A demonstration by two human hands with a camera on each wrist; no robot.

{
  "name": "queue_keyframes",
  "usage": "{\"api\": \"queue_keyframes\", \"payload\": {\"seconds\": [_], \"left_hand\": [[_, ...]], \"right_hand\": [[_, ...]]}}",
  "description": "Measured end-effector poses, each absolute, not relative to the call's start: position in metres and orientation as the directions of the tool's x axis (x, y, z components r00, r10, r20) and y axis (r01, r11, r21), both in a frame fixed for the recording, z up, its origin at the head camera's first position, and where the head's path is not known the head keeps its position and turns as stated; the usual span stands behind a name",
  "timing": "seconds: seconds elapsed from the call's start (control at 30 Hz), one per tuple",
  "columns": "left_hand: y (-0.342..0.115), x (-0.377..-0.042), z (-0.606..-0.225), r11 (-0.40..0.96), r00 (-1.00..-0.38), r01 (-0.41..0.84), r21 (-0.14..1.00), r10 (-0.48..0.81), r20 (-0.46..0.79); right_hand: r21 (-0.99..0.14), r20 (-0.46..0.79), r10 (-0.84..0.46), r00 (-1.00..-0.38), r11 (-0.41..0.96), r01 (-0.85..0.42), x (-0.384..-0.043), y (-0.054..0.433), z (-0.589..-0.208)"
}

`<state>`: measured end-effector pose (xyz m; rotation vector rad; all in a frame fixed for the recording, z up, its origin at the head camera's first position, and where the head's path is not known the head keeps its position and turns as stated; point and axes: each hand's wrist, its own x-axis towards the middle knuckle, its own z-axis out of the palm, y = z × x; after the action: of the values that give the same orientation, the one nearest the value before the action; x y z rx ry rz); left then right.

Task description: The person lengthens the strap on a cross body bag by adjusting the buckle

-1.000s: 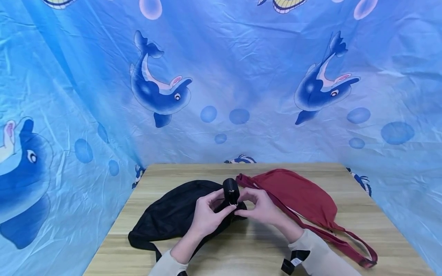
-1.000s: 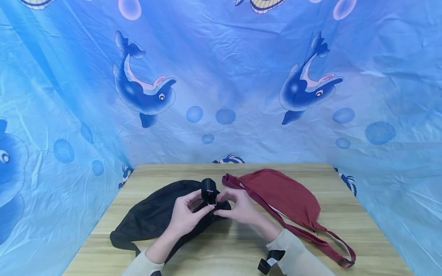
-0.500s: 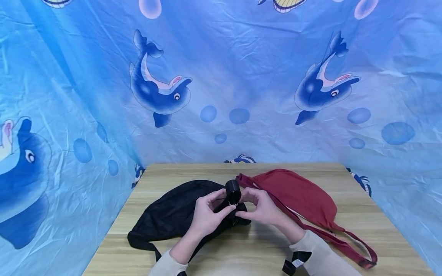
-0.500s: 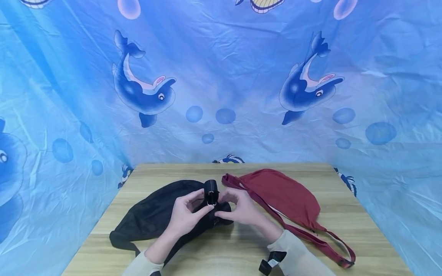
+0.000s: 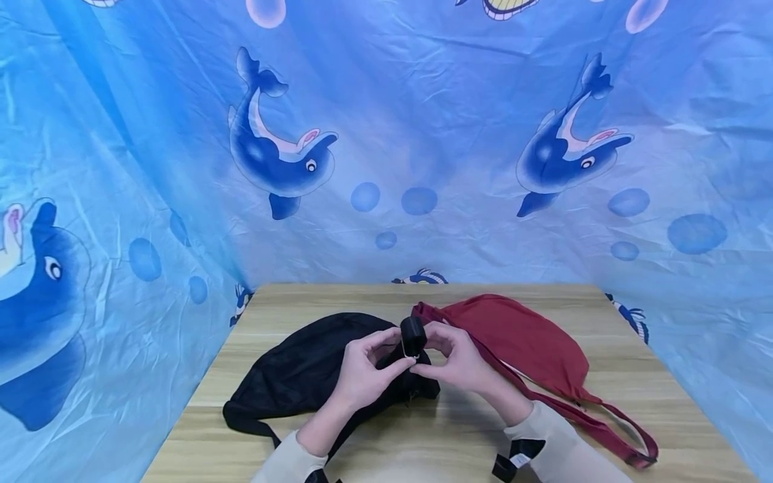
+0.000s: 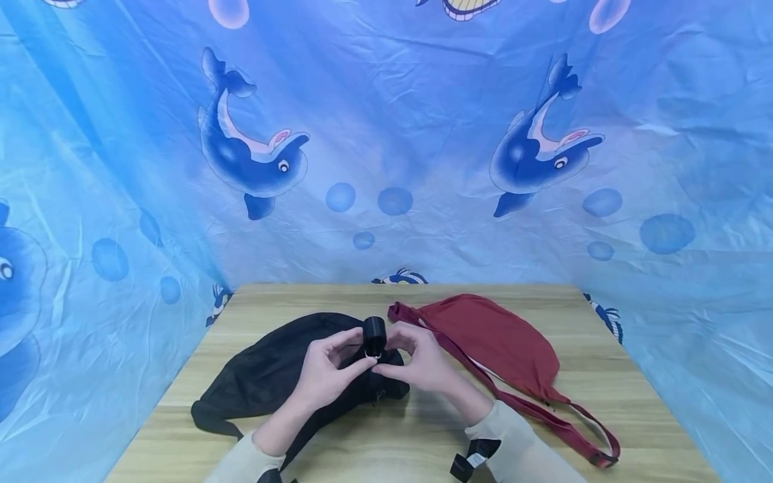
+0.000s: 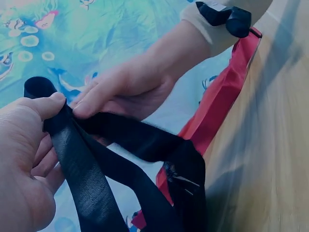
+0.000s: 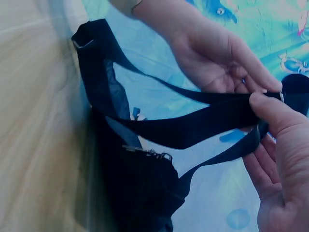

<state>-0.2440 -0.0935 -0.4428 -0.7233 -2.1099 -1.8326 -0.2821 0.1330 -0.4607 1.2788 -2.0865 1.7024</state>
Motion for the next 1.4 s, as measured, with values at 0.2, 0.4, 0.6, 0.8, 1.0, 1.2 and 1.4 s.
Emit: {"api": "queue_keyframes", "payload": {"seconds": [0.2, 0.4, 0.6, 0.8, 1.0, 1.2, 1.4], "left_hand": [[-0.095, -0.245, -0.439, 0.077, -0.845, 0.526, 0.847, 0.161, 0.51], [-0.094, -0.244, -0.438, 0.068, -0.853, 0.503, 0.862, 0.2, 0.482], [-0.097, -0.246, -0.434, 0.027, -0.831, 0.544, 0.838, 0.152, 0.535], [-0.097, -0.247, -0.433, 0.006, -0.816, 0.562, 0.827, 0.17, 0.553], [-0.101, -0.247, -0.433, -0.006, -0.816, 0.566, 0.824, 0.136, 0.561], [-0.101, -0.244, -0.432, 0.051, -0.828, 0.551, 0.833, 0.156, 0.539], [-0.098, -0.241, -0.431, 0.08, -0.829, 0.551, 0.831, 0.17, 0.533]], "right_hand": [[-0.709, 0.628, -0.465, -0.624, -0.01, -0.705, -0.282, 0.133, -0.463], [-0.674, 0.662, -0.448, -0.601, -0.005, -0.738, -0.281, 0.13, -0.46], [-0.629, 0.667, -0.436, -0.604, 0.103, -0.77, -0.278, 0.132, -0.456], [-0.559, 0.71, -0.445, -0.546, 0.116, -0.821, -0.28, 0.125, -0.454], [-0.501, 0.674, -0.508, -0.537, 0.22, -0.837, -0.28, 0.132, -0.456], [-0.601, 0.649, -0.513, -0.561, 0.106, -0.792, -0.281, 0.134, -0.429], [-0.682, 0.523, -0.621, -0.584, 0.106, -0.724, -0.282, 0.133, -0.396]]}}
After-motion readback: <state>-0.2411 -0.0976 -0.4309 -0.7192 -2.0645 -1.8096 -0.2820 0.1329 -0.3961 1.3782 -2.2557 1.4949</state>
